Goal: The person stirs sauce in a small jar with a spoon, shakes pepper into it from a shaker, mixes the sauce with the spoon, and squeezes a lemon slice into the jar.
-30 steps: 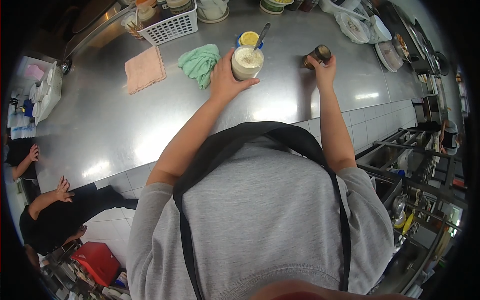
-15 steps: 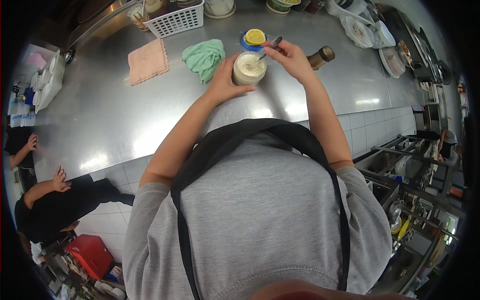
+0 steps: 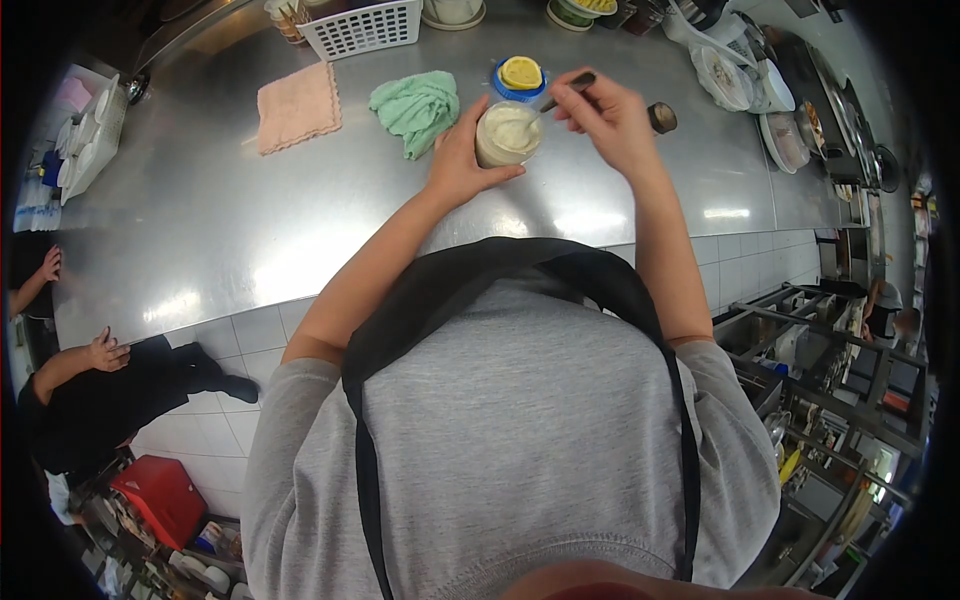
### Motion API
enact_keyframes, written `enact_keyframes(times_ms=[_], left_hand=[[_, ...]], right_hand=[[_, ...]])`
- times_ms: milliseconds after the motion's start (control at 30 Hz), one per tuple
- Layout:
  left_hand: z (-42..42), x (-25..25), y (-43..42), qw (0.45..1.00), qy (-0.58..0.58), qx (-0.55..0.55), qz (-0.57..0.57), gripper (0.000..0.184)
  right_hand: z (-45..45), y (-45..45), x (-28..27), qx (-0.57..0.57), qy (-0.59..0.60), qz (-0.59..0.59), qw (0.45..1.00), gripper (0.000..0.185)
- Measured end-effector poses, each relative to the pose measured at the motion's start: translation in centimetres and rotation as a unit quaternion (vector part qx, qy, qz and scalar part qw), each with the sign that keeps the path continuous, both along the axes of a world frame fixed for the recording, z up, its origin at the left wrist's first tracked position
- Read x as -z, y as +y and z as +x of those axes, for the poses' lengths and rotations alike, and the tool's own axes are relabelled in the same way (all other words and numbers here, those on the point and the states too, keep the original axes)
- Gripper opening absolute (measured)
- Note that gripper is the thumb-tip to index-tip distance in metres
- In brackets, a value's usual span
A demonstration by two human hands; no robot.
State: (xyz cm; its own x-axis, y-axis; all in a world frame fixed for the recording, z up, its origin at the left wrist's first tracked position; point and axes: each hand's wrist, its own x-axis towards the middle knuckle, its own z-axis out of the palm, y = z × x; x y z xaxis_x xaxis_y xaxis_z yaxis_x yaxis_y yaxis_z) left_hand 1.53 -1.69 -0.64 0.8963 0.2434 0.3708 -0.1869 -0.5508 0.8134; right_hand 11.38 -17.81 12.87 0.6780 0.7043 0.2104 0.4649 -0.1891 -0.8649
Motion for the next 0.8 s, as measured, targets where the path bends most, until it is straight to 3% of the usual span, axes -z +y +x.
enact_keyframes(times_ms=[33,233,500,567,700,800], left_hand=[[0.0,0.1,0.0,1.0,0.0,0.002,0.0,0.105],[0.0,0.3,0.1,0.998,0.04,0.02,-0.032,0.107],[-0.1,0.2,0.2,1.0,0.006,0.002,0.016,0.103],[-0.1,0.2,0.2,1.0,0.004,0.003,0.017,0.103],[0.0,0.3,0.1,1.0,0.008,0.0,0.019,0.103],[-0.1,0.2,0.1,1.0,0.013,0.001,0.018,0.102]], right_hand=[[0.2,0.0,1.3,-0.013,0.053,0.002,0.999,0.016],[0.5,0.5,4.6,-0.012,0.009,-0.026,1.0,0.016],[-0.7,0.2,2.2,-0.033,-0.075,0.01,0.997,0.018],[-0.1,-0.2,2.0,-0.025,-0.062,-0.085,0.994,0.016],[0.3,0.7,3.6,0.004,-0.014,-0.021,1.0,0.016],[-0.3,1.0,4.2,-0.043,0.021,-0.003,0.999,0.018]])
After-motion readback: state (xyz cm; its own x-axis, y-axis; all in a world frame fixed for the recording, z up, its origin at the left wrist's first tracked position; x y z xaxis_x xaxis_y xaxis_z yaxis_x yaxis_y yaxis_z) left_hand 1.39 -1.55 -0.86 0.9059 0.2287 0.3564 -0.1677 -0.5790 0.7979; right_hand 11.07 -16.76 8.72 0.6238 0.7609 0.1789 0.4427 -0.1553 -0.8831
